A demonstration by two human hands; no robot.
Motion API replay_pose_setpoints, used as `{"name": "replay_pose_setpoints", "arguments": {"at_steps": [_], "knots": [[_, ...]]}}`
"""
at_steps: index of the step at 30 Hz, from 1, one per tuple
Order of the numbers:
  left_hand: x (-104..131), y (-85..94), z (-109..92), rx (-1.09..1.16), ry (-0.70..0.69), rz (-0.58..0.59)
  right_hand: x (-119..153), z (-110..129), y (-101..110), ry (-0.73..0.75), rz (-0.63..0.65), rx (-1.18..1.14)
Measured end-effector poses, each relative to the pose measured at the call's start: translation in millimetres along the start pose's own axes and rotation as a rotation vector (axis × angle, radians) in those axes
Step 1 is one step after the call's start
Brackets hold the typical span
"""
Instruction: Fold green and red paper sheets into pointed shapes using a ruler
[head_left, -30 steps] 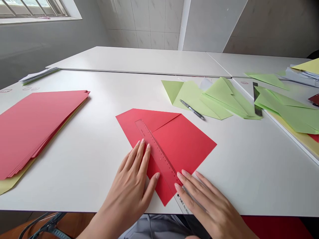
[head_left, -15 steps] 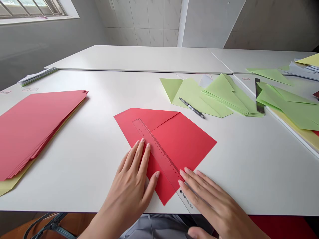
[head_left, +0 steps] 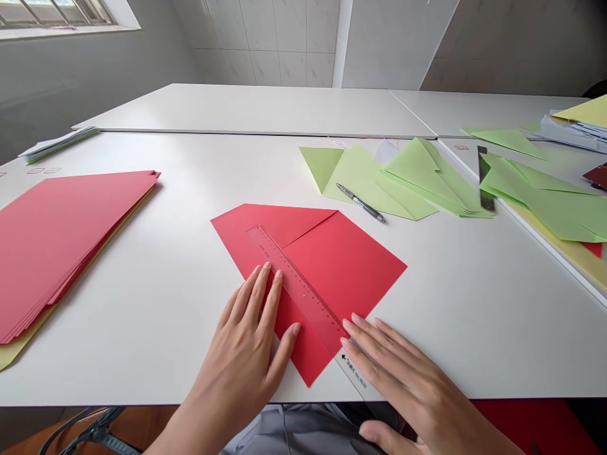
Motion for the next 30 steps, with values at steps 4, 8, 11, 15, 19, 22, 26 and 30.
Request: {"name": "replay_pose_setpoints", "arguments": {"at_steps": [4, 8, 11, 15, 19, 22, 26, 30], "knots": [[-0.6, -1.7, -0.1, 0.011, 0.002, 0.003, 2.5, -3.2, 1.2, 0.0, 0.033, -0.029], [-1.9, -3.7, 0.3, 0.035, 0.003, -0.002, 9.9, -9.5, 1.3, -0.01, 0.066, -0.092], [-2.8, -4.6, 0.8, 0.053, 0.005, 0.004, 15.9, -15.7, 0.7, -0.069, 0.104, -0.131], [-4.5, -4.1, 0.7, 0.094, -0.005, 0.033, 19.6, -20.7, 0.8, -0.123, 0.121, -0.176], [-7.2, -5.4, 2.4, 0.141, 0.004, 0.101, 19.7, -22.5, -0.5, -0.134, 0.137, -0.22], [-8.5, -6.1, 2.0, 0.15, -0.007, 0.114, 19.7, -23.6, -1.5, -0.139, 0.148, -0.237], [-8.6, -5.7, 1.5, 0.126, -0.005, 0.071, 20.2, -24.4, -1.4, -0.142, 0.144, -0.247], [-7.3, -8.6, 2.9, 0.135, 0.013, 0.103, 20.8, -24.2, -2.2, -0.144, 0.144, -0.251]]}}
Point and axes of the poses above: each hand's wrist, its own x-axis away from the middle knuckle, its own y-axis out of the back of the hand, z = x × y, the point moved 6 cm from there along -x, towards the middle knuckle
